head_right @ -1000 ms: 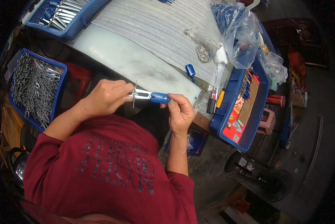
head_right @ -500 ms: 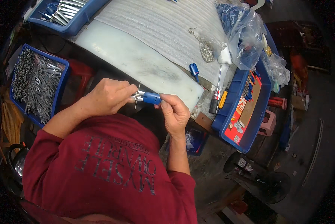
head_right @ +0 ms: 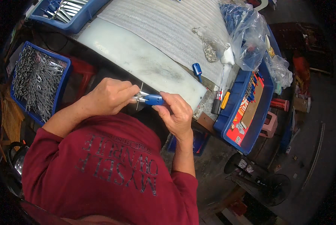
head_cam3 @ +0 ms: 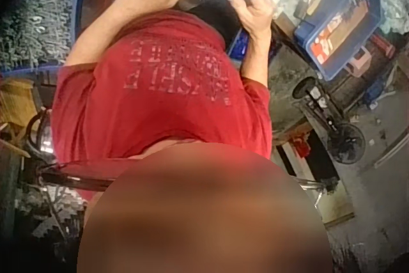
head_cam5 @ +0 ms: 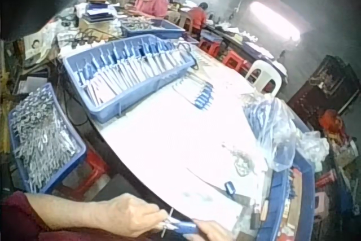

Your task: Assembling small hand tools by inserting metal bits into plastic handles.

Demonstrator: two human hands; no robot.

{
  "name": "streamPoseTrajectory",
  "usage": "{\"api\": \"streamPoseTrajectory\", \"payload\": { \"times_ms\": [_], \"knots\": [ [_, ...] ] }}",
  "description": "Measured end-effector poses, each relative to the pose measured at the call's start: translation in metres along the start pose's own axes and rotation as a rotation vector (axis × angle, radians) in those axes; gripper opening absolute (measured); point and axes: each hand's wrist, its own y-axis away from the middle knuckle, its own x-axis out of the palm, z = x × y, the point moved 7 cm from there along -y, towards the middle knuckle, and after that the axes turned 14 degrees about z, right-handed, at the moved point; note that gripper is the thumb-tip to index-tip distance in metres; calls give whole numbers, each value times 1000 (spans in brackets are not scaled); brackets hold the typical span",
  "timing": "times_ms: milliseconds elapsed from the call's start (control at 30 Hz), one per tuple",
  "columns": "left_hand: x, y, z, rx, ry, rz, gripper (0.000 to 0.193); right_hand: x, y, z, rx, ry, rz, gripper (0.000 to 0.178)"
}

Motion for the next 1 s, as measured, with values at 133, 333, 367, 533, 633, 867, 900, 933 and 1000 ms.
{"api": "streamPoseTrajectory", "payload": {
  "times_ms": [133,333,367,533,633,867,900,933,1000],
  "knots": [
    [0,-1,-4,16,-27,-14,19,-1,1,10,-91,98,-43,32],
    [1,1,-6,50,-12,-31,23,-1,4,11,-86,111,-26,32],
    [2,1,-6,49,-11,-24,22,0,4,10,-77,103,-12,32],
    [4,1,-7,42,-27,-1,18,1,2,12,-106,116,23,33],
    [5,1,-6,40,-24,-2,18,2,3,11,-95,114,22,32],
    [9,2,-4,38,19,20,24,4,4,10,-83,109,27,32],
    [9,2,-4,41,18,21,25,4,4,10,-82,109,28,32],
    [9,3,-4,41,19,21,25,4,4,10,-87,114,36,31],
    [10,3,-5,44,13,30,25,4,4,11,-92,119,45,31]
  ]
}}
